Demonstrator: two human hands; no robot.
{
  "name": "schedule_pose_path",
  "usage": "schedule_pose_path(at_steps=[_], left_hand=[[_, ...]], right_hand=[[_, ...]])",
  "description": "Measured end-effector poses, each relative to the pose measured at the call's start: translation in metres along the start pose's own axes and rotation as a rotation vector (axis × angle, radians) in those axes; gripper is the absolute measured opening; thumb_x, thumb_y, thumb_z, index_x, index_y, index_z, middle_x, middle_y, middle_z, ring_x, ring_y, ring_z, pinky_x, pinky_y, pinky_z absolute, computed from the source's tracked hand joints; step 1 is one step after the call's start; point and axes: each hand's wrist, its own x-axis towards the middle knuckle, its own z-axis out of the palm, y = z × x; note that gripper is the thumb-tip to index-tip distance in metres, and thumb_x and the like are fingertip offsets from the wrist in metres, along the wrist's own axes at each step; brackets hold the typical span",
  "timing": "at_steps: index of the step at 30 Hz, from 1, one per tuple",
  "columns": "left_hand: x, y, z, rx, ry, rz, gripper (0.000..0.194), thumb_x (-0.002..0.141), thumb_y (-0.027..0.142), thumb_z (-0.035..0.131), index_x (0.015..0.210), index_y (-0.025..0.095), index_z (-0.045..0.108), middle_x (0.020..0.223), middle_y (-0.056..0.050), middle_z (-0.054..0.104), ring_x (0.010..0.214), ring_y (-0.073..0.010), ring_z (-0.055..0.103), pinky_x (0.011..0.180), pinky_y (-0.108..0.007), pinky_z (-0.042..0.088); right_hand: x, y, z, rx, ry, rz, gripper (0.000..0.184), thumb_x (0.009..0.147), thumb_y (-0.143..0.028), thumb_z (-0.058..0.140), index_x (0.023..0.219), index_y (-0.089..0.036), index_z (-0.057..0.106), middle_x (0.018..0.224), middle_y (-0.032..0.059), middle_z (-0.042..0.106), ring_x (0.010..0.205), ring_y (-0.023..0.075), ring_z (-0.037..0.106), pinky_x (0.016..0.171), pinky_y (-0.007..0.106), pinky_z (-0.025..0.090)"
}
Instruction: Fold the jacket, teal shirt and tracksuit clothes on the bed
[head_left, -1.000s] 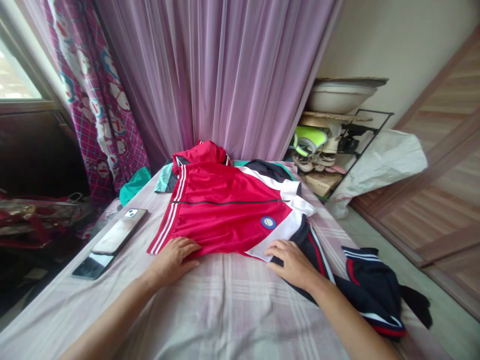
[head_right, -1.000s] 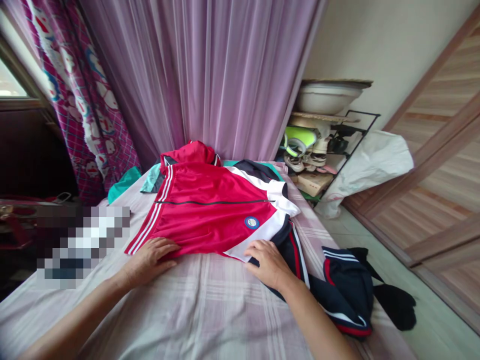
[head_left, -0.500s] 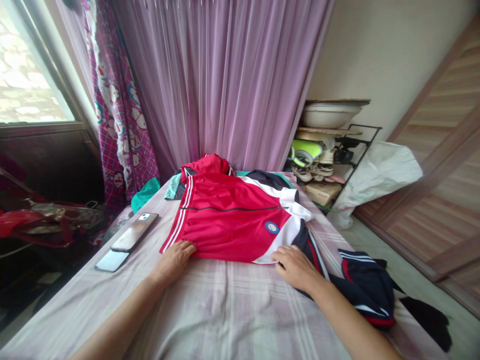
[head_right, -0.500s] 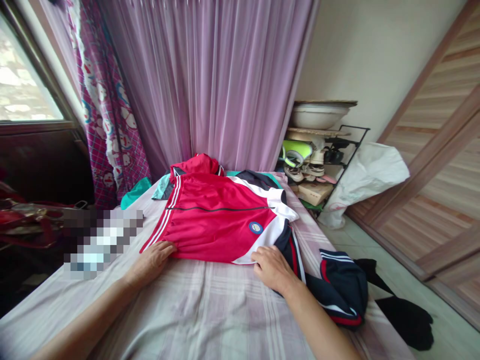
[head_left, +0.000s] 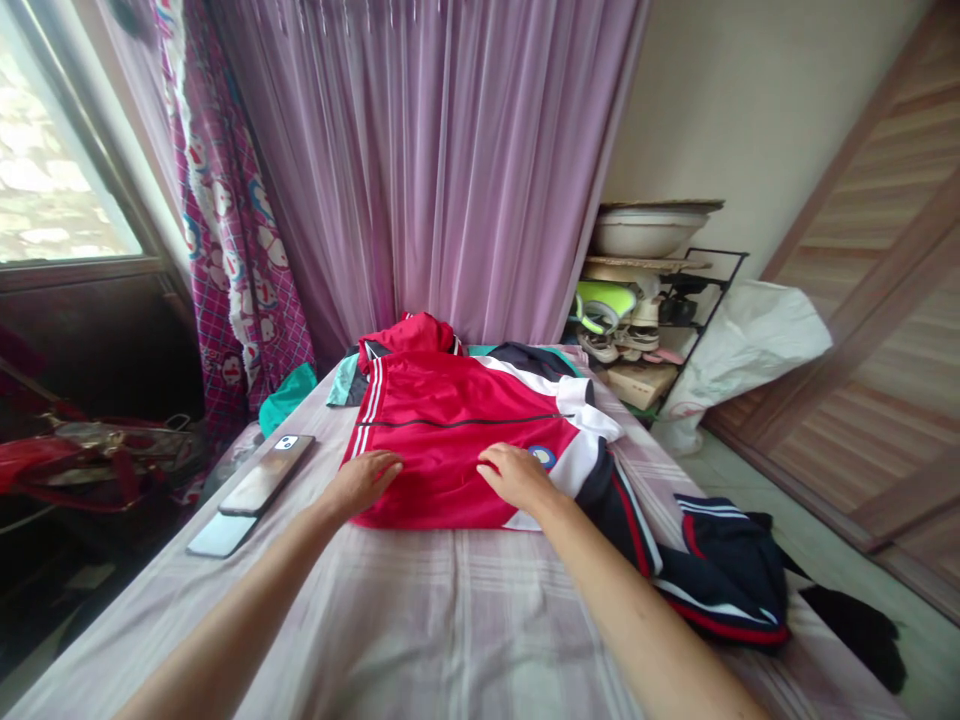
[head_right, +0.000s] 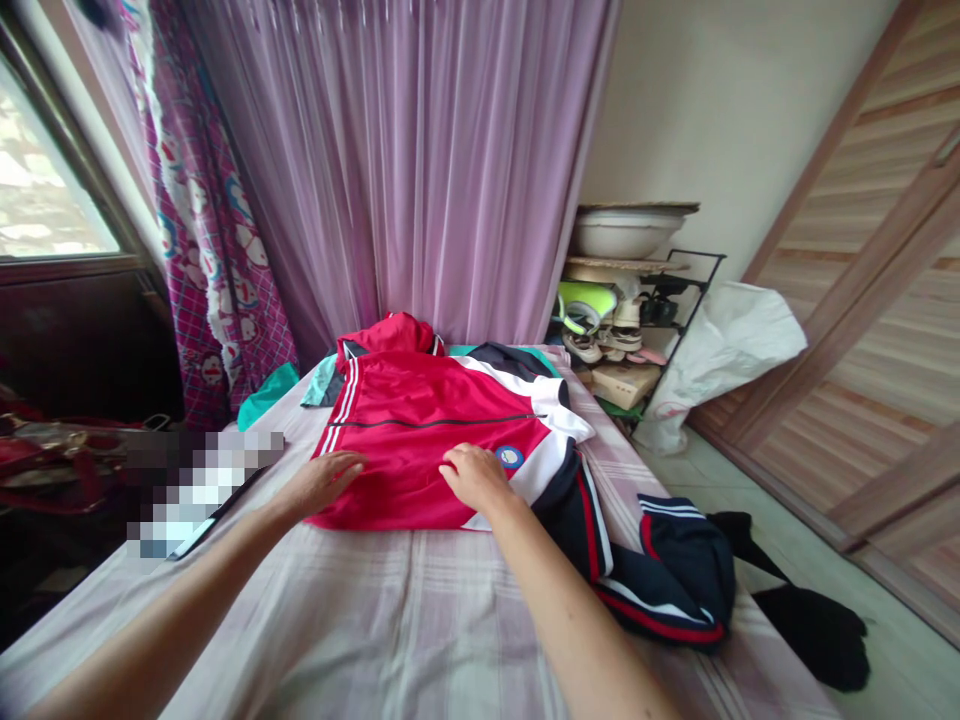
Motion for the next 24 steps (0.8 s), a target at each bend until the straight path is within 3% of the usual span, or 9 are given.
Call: schedule_pose_path(at_steps=[3,6,14,18,24], left_hand=[[0.027,-0.008,0.009,0.055,-0.015,-0.03,0.047,0.097,0.038,0.031,0.124,0.021,0.065,0.135,-0.008,0.065,0.128,-0.0211,0.057,0.11,-0.034,0.042],[0.045,-0.019,0.015,0.147,-0.082,-0.125,0.046,0.098,0.037,0.032,0.126,0.021,0.064,0.137,-0.007,0.063,0.129,-0.0199,0.056,0.11,-0.033,0.042],[0.081,-0.028,0.016,0.25,-0.143,-0.309,0.046,0.098,0.033,0.03,0.107,0.012,0.07,0.118,-0.021,0.07,0.112,-0.0314,0.066,0.095,-0.044,0.05],[0.095,-0.03,0.009,0.286,-0.154,-0.363,0.044,0.098,0.034,0.03,0.113,0.017,0.068,0.117,-0.016,0.072,0.108,-0.0278,0.068,0.09,-0.038,0.051],[0.117,-0.055,-0.01,0.349,-0.114,-0.438,0.044,0.097,0.036,0.032,0.123,0.023,0.065,0.125,-0.012,0.069,0.112,-0.0267,0.066,0.09,-0.034,0.05]], right_hand=[[0.014,0.001,0.024,0.008,-0.041,0.077,0.051,0.096,-0.041,0.046,0.142,-0.021,0.053,0.153,0.0142,0.045,0.139,0.0264,0.043,0.113,0.044,0.032],[0.005,0.013,0.044,-0.03,-0.126,0.146,0.059,0.097,-0.048,0.042,0.149,-0.021,0.044,0.159,0.0159,0.033,0.147,0.0302,0.028,0.117,0.055,0.022],[-0.021,0.023,0.051,-0.09,-0.047,0.189,0.061,0.097,-0.046,0.044,0.152,-0.019,0.041,0.158,0.0197,0.033,0.145,0.0328,0.032,0.117,0.05,0.024],[-0.02,0.023,0.052,-0.072,-0.035,0.189,0.056,0.097,-0.046,0.044,0.147,-0.023,0.049,0.157,0.0162,0.038,0.146,0.0318,0.032,0.117,0.05,0.023],[-0.02,0.026,0.058,-0.054,-0.024,0.198,0.054,0.096,-0.048,0.046,0.145,-0.026,0.051,0.156,0.0138,0.04,0.145,0.0305,0.033,0.117,0.052,0.022]])
